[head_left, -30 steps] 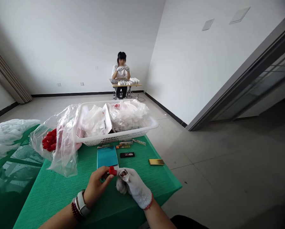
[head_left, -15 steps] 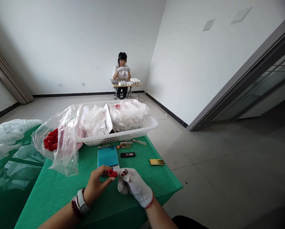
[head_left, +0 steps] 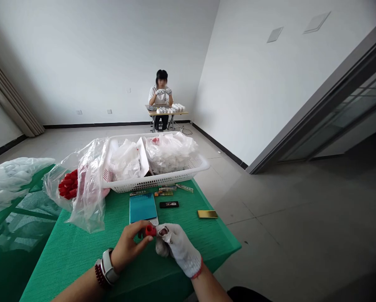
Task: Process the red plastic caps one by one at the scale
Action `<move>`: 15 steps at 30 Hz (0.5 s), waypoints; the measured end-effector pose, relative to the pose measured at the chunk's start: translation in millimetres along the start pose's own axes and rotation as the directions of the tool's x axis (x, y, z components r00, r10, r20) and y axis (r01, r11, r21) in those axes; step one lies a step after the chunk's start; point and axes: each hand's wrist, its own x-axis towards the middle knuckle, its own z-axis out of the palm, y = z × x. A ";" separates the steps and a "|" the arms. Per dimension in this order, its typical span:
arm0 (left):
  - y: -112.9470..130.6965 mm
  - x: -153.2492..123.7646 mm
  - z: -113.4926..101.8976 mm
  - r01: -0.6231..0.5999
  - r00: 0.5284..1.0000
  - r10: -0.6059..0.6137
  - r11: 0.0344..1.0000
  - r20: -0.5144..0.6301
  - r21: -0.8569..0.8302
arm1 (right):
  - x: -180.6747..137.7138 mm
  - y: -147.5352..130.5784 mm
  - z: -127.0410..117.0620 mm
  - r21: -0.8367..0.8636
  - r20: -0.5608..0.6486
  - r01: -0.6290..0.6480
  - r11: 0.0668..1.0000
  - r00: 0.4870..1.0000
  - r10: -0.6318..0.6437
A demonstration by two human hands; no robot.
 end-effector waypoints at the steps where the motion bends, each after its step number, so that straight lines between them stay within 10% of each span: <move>1: 0.9 -0.4 0.5 -0.055 0.998 0.055 0.998 -0.013 0.042 | 2.2 2.7 -2.4 0.020 -0.018 -0.014 1.000 1.000 0.014; 6: 4.0 -1.6 3.9 -0.163 0.973 0.190 0.968 -0.129 0.191 | 5.9 3.6 -4.2 0.030 -0.036 -0.007 1.000 0.999 0.008; 15: -5.3 -1.2 2.4 0.245 0.967 -0.254 0.954 -0.031 -0.174 | -6.4 -12.0 14.2 -0.234 0.086 0.191 0.953 0.981 -0.175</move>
